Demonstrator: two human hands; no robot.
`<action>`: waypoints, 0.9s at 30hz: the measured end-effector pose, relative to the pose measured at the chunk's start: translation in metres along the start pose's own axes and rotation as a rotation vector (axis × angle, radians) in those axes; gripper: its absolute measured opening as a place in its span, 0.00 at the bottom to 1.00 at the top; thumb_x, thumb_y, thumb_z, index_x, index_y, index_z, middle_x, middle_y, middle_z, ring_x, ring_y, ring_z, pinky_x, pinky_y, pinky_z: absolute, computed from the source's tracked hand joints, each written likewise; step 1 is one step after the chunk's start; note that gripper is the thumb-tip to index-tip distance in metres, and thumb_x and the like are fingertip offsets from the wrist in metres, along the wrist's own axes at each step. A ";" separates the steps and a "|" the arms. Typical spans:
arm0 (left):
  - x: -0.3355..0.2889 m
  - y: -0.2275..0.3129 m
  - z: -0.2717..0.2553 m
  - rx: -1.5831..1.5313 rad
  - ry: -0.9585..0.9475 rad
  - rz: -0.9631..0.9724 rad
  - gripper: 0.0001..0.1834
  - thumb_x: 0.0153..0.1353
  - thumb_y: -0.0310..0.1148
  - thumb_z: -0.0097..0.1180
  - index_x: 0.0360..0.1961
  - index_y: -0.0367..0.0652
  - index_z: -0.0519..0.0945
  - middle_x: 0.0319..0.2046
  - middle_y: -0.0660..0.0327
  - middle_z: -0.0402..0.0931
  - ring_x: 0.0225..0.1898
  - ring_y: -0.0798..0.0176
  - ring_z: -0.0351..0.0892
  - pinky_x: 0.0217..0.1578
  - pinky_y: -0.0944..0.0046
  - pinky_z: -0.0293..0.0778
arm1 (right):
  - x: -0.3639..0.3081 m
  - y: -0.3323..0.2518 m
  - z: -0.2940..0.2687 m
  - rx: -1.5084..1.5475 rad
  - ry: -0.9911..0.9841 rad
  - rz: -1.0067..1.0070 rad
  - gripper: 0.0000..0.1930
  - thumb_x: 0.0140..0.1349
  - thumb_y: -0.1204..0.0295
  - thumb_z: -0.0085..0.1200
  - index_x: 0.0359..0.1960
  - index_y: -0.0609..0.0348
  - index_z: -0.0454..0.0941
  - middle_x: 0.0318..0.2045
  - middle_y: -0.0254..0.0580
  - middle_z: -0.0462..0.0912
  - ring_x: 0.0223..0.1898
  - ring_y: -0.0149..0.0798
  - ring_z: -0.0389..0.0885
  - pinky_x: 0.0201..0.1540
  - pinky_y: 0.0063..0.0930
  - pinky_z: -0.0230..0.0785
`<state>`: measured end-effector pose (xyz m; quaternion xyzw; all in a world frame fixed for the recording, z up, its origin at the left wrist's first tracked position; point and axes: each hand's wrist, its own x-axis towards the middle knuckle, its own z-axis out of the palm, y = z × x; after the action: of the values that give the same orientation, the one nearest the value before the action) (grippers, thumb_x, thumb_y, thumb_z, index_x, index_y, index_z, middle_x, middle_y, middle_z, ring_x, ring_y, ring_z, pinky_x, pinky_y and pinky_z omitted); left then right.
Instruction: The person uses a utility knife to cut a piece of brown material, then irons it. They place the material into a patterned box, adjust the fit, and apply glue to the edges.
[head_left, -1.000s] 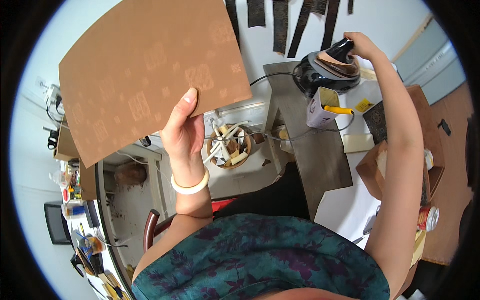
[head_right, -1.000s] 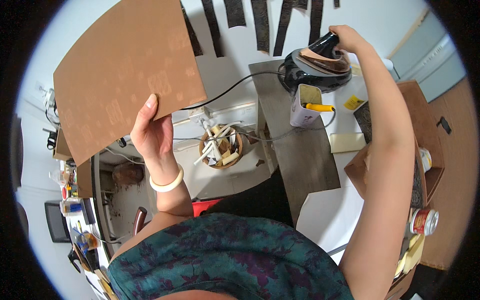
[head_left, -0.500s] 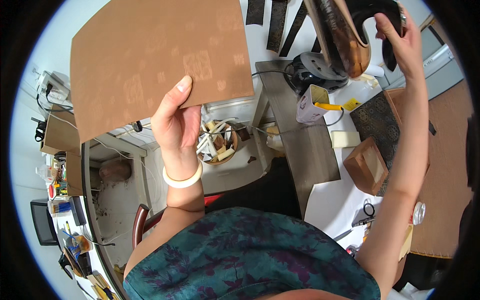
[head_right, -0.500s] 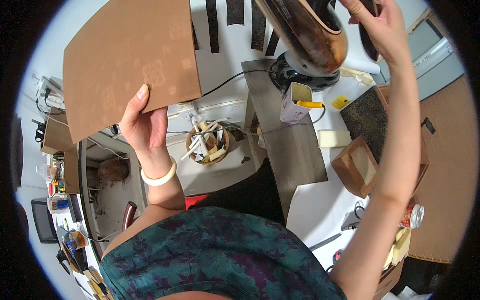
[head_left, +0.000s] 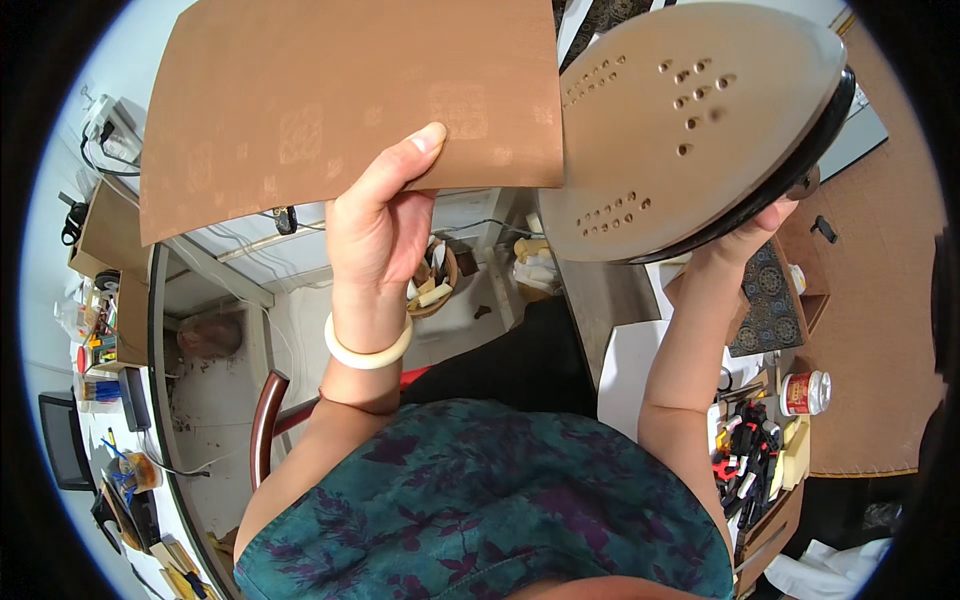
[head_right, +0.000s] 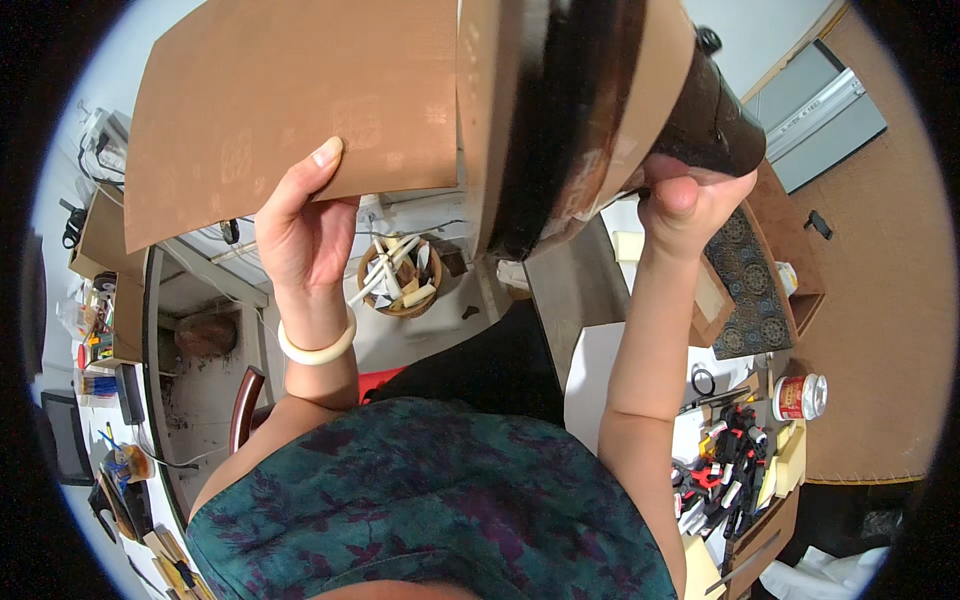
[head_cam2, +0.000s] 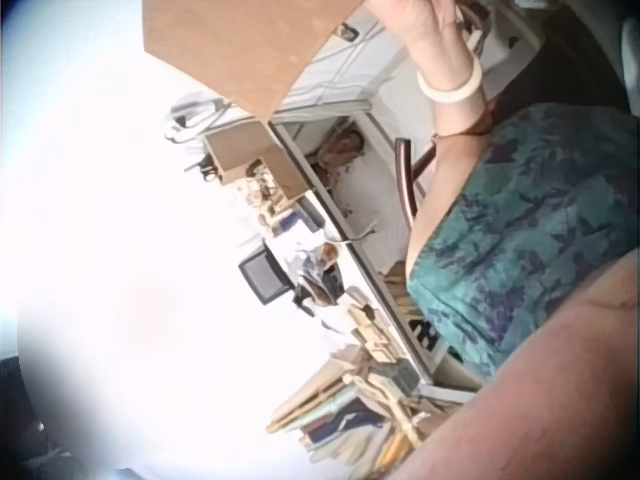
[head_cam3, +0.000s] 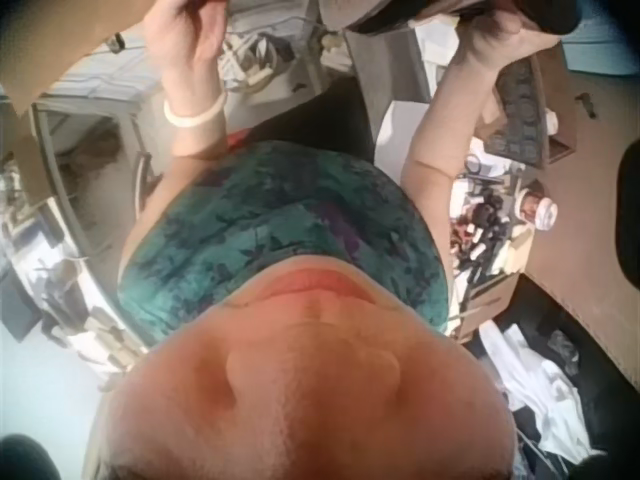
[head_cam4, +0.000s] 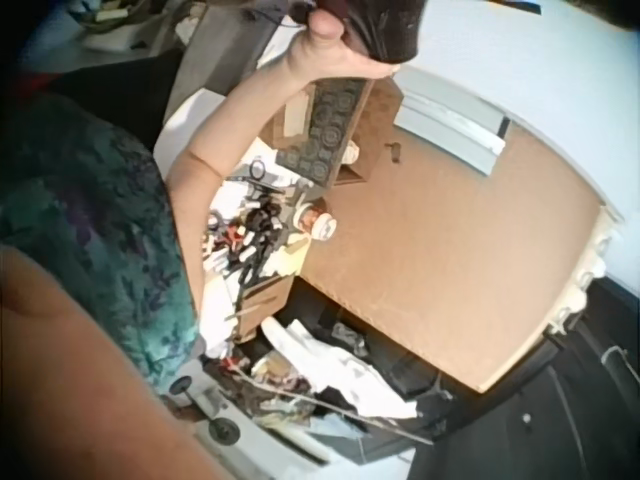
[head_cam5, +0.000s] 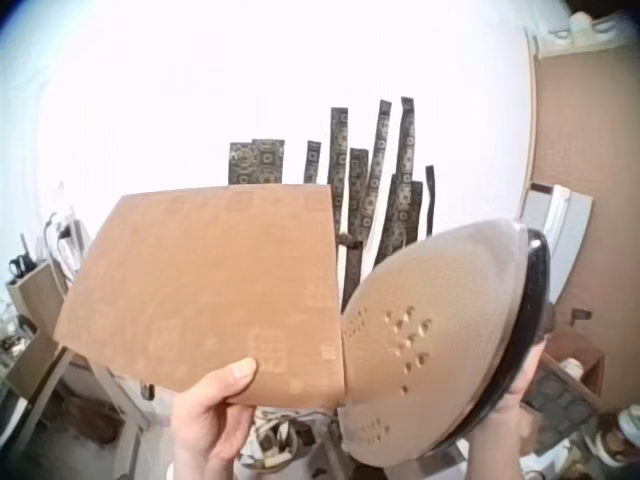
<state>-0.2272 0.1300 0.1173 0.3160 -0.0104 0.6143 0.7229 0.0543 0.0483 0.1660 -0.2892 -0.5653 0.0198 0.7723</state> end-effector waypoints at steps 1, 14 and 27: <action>-0.003 0.002 0.007 0.021 0.025 -0.004 0.21 0.63 0.16 0.59 0.58 0.33 0.77 0.49 0.53 0.82 0.52 0.56 0.84 0.58 0.53 0.79 | -0.004 0.000 -0.003 0.005 0.013 0.007 0.54 0.39 0.38 0.80 0.57 0.75 0.76 0.50 0.45 0.86 0.49 0.38 0.86 0.54 0.35 0.80; -0.014 0.005 0.021 0.089 0.083 -0.006 0.22 0.62 0.15 0.62 0.58 0.35 0.77 0.48 0.54 0.81 0.50 0.57 0.85 0.55 0.55 0.82 | -0.024 -0.010 -0.015 0.067 0.050 0.068 0.51 0.37 0.42 0.82 0.55 0.71 0.76 0.49 0.42 0.85 0.49 0.36 0.85 0.55 0.33 0.80; -0.008 0.014 0.017 0.091 0.074 0.009 0.20 0.66 0.17 0.56 0.59 0.28 0.73 0.54 0.47 0.78 0.57 0.51 0.81 0.61 0.49 0.77 | -0.046 -0.023 -0.010 0.017 0.063 0.120 0.53 0.31 0.39 0.84 0.51 0.72 0.78 0.47 0.40 0.83 0.48 0.36 0.83 0.54 0.34 0.78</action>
<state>-0.2355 0.1159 0.1339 0.3255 0.0426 0.6287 0.7050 0.0396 0.0085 0.1351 -0.3166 -0.5221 0.0617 0.7895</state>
